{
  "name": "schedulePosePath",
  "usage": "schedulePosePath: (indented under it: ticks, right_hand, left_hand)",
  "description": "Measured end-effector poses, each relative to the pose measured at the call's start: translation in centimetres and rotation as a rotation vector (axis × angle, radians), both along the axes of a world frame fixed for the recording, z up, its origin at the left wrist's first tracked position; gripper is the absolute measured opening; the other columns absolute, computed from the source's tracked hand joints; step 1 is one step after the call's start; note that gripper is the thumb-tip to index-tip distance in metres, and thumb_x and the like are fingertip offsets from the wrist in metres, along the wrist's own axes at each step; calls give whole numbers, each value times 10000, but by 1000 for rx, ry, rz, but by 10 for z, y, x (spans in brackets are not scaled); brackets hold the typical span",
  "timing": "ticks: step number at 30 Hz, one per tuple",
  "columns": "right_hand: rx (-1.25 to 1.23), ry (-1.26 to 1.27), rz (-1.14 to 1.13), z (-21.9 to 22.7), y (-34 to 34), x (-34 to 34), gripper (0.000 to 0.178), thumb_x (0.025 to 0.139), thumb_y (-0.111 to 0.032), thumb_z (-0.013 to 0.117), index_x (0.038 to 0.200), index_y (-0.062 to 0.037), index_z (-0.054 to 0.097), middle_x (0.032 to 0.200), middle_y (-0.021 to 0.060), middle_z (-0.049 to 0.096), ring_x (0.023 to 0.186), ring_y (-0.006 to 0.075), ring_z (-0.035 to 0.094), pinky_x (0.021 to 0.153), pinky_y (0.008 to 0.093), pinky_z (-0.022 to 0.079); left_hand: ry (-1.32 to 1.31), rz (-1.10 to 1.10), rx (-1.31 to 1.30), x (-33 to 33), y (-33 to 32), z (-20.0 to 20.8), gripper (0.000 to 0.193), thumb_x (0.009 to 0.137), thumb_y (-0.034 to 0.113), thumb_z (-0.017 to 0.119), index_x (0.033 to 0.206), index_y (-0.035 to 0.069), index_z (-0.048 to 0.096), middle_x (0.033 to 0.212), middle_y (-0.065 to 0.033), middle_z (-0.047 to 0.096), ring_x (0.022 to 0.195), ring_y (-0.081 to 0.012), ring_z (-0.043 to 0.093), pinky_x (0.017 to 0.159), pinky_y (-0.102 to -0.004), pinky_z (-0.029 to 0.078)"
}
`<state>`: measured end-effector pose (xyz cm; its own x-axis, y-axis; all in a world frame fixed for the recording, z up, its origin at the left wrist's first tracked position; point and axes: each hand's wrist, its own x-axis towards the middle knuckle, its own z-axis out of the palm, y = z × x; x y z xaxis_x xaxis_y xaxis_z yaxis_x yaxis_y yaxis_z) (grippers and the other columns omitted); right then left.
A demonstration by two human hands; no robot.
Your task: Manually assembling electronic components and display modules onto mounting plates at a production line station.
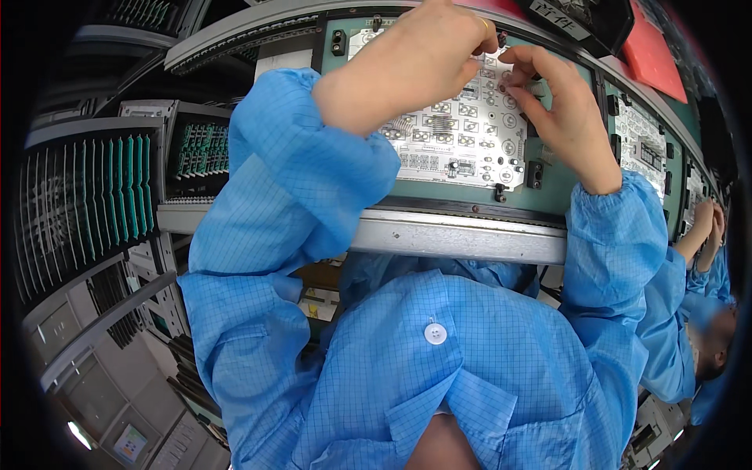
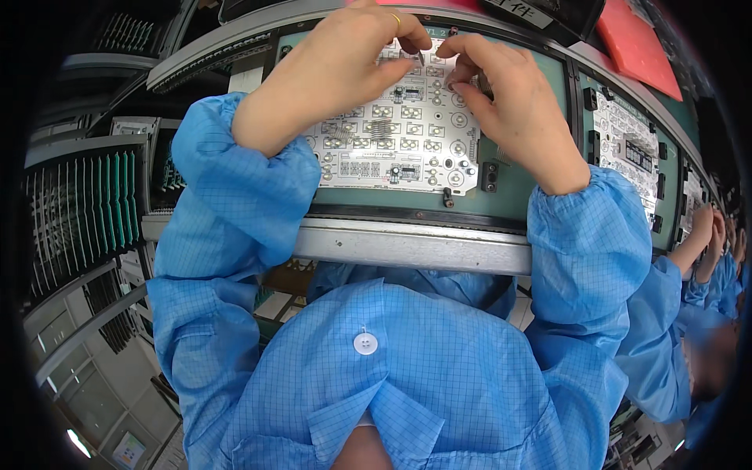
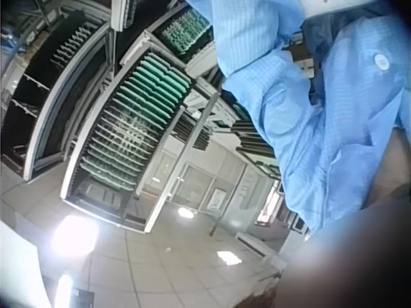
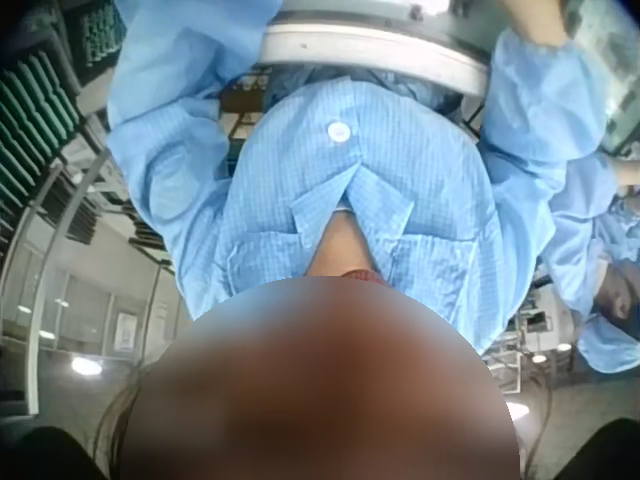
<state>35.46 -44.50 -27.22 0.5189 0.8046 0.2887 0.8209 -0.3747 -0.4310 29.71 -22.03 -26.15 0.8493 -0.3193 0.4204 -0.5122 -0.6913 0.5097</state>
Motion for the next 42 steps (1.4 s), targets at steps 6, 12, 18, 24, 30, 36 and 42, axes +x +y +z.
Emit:
schedulePosePath:
  ticks: [6, 12, 18, 24, 30, 36, 42]
  right_hand:
    - [273, 196, -137, -2, -6, 5, 356, 871, 47, 663, 1213, -37, 609, 1015, 32, 667, 999, 133, 631, 913, 279, 493]
    - [239, 139, -130, -2, -7, 7, 346, 879, 45, 656, 1213, -29, 606, 1029, 50, 664, 1003, 138, 630, 913, 280, 490]
    - [295, 125, -17, -8, -1, 8, 359, 865, 58, 654, 1211, -19, 600, 1030, 85, 662, 982, 177, 639, 890, 293, 500]
    - [280, 141, 65, -14, 10, 10, 365, 819, 57, 655, 1165, -37, 589, 956, 162, 662, 890, 319, 670, 757, 372, 541]
    - [135, 141, 31, -19, 15, 13, 415, 818, 80, 662, 1216, -11, 586, 1015, 135, 677, 956, 252, 664, 841, 335, 520]
    - [140, 110, 34, -24, 15, 13, 420, 819, 67, 672, 1222, -6, 581, 1003, 140, 678, 952, 260, 664, 844, 339, 519]
    - [192, 42, -56, 4, -4, 15, 407, 853, 32, 668, 1249, -4, 581, 1065, 116, 682, 973, 249, 651, 882, 330, 504]
  left_hand:
    - [77, -43, 159, 6, -8, -5, 141, 814, 20, 624, 949, -19, 642, 869, -186, 658, 920, -367, 608, 898, -431, 458]
    - [78, 52, 273, 12, -11, -20, 258, 845, 98, 691, 1087, 10, 702, 968, -167, 696, 975, -330, 648, 871, -408, 534]
    - [99, 78, 203, 6, -15, -16, 244, 850, 98, 688, 1076, 9, 696, 980, -157, 679, 1021, -322, 627, 901, -408, 519]
    - [119, 76, 225, -36, -16, 5, 239, 846, 103, 700, 1065, 8, 683, 1024, -154, 657, 1057, -317, 603, 932, -397, 501]
    - [284, 9, 241, -59, -10, -6, 268, 840, 81, 710, 1096, 15, 664, 1087, -139, 609, 1076, -325, 574, 932, -403, 492]
    - [232, 22, 133, -62, -10, -10, 219, 844, 64, 704, 1046, 2, 647, 1040, -128, 615, 1050, -313, 585, 906, -390, 505]
    - [251, -23, 42, -58, -2, -15, 165, 852, 58, 697, 994, 1, 634, 941, -127, 645, 938, -300, 625, 837, -389, 523]
